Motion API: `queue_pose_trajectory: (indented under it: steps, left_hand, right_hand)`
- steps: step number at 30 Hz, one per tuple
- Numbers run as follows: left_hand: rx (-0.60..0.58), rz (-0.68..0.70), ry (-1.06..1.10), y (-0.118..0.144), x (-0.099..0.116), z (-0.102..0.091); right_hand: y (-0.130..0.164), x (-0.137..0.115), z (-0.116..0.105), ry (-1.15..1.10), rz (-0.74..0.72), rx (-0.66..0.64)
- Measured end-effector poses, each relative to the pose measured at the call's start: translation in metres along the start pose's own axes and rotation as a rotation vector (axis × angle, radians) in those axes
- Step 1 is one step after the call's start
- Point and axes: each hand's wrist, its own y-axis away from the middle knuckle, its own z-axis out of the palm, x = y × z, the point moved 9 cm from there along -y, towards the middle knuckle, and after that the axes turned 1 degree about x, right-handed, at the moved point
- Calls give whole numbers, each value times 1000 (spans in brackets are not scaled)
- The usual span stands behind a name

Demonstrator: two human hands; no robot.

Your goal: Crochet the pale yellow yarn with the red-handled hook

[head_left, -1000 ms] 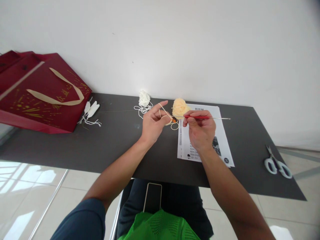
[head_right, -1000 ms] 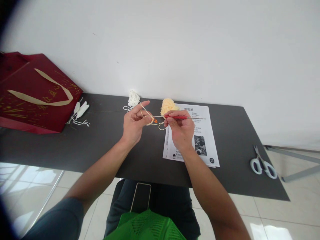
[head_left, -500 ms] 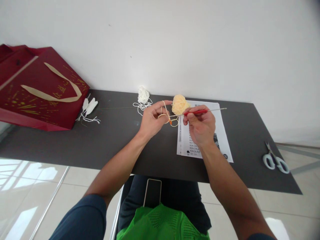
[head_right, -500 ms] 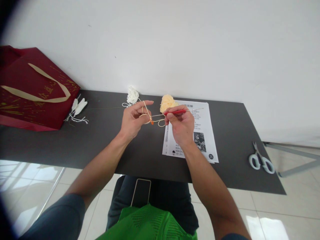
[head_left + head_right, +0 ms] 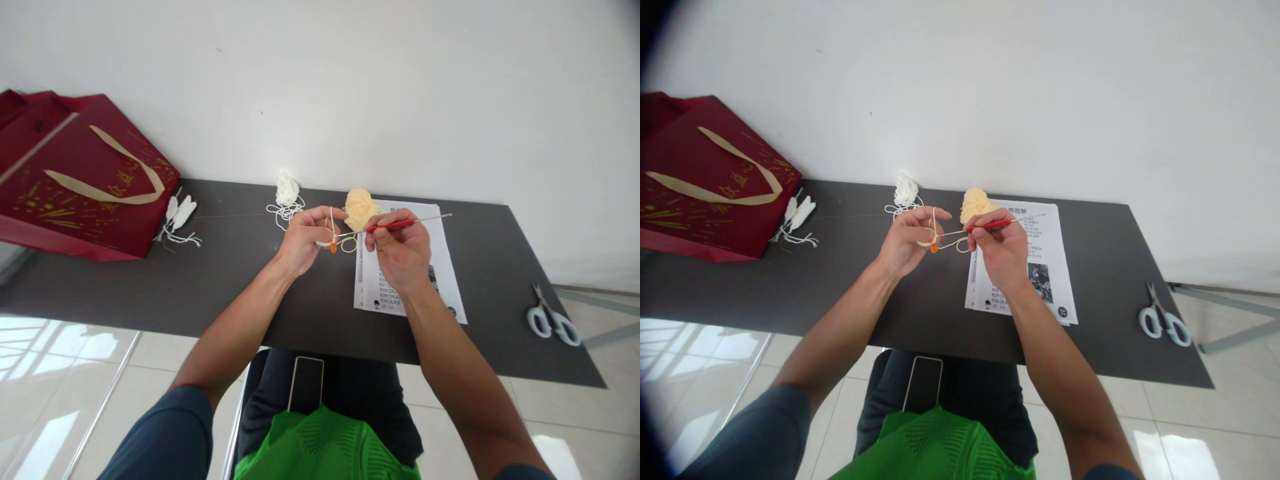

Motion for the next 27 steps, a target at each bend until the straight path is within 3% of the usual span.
queue_pose_trajectory:
  steps: [5, 10, 18, 27]
  left_hand:
    - [-21, 78, -5, 0, 3, 1]
    - [102, 217, -157, 3, 9, -5]
    - [229, 240, -224, 5, 7, -6]
    - [277, 256, -240, 9, 8, -5]
  right_hand:
    - [-1, 18, -4, -158, 187, 50]
    - [4, 42, -6, -320, 343, 157]
    - [14, 38, 7, -251, 250, 194]
    - [16, 44, 9, -228, 246, 195]
